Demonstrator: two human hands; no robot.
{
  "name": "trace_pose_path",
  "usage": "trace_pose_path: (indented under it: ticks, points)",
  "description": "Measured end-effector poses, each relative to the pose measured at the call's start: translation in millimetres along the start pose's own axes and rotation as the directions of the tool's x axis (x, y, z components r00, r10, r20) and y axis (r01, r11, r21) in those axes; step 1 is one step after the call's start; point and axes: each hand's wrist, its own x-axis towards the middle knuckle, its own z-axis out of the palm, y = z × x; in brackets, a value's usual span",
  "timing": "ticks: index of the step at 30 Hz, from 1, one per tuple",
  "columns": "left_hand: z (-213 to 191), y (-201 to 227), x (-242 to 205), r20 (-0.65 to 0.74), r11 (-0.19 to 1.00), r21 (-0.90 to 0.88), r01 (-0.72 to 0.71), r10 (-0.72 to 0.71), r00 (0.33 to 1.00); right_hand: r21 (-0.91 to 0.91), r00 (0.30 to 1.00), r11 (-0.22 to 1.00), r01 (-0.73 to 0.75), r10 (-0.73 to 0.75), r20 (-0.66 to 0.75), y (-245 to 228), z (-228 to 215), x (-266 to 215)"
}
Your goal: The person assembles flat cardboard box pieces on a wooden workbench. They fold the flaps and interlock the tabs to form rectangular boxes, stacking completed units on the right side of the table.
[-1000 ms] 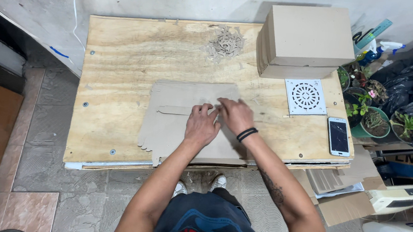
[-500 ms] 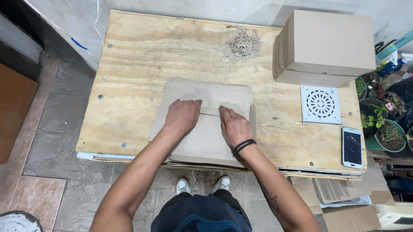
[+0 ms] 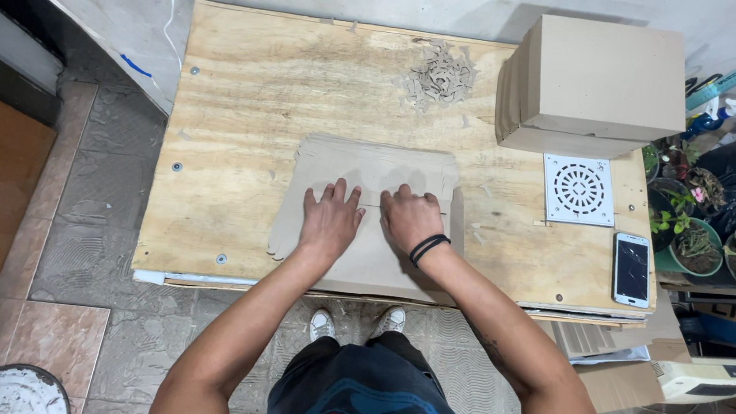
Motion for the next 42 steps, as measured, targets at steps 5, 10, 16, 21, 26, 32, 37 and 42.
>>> trace_pose_path:
  ticks: [5,10,16,21,26,32,37,42]
  points:
    - [-43.2,2.7,-26.9,0.034,1.0,-0.014,0.017,-0.017,0.999,-0.051,1.0,0.998,-0.022,0.021,-0.014,-16.8,24.9,24.2]
    - [11.6,4.1,-8.6,-0.037,0.999,0.036,0.032,-0.031,0.999,-0.043,0.997,0.998,0.052,-0.055,-0.062,-41.7,-7.6,13.7]
    - [22.5,8.5,-3.7,-0.059,0.986,0.152,0.07,-0.062,0.996,-0.062,0.97,0.998,0.017,-0.031,-0.242,-47.3,9.5,-0.2]
    - [26.2,7.9,2.5,-0.048,0.985,0.172,0.029,-0.021,0.999,-0.079,0.962,0.997,0.024,-0.044,-0.269,-51.2,31.9,5.5]
    - [47.2,3.1,22.4,-0.072,0.985,0.17,-0.028,0.041,0.997,0.042,0.999,0.999,0.02,-0.019,-0.029,-43.4,3.8,5.6]
    - [38.4,-1.7,15.3,-0.113,0.997,0.051,-0.058,0.064,0.992,0.042,0.999,0.999,-0.001,0.003,-0.051,-48.9,-2.8,-1.2]
    - [35.5,-8.9,19.4,-0.19,0.996,-0.017,-0.084,0.079,0.979,0.047,1.0,0.999,-0.006,0.008,-0.023,-48.3,-31.7,-4.5]
    - [54.9,-16.5,33.5,-0.283,0.99,-0.064,-0.123,0.1,0.954,0.071,1.0,0.997,0.004,-0.004,-0.002,-48.9,-29.4,-0.3]
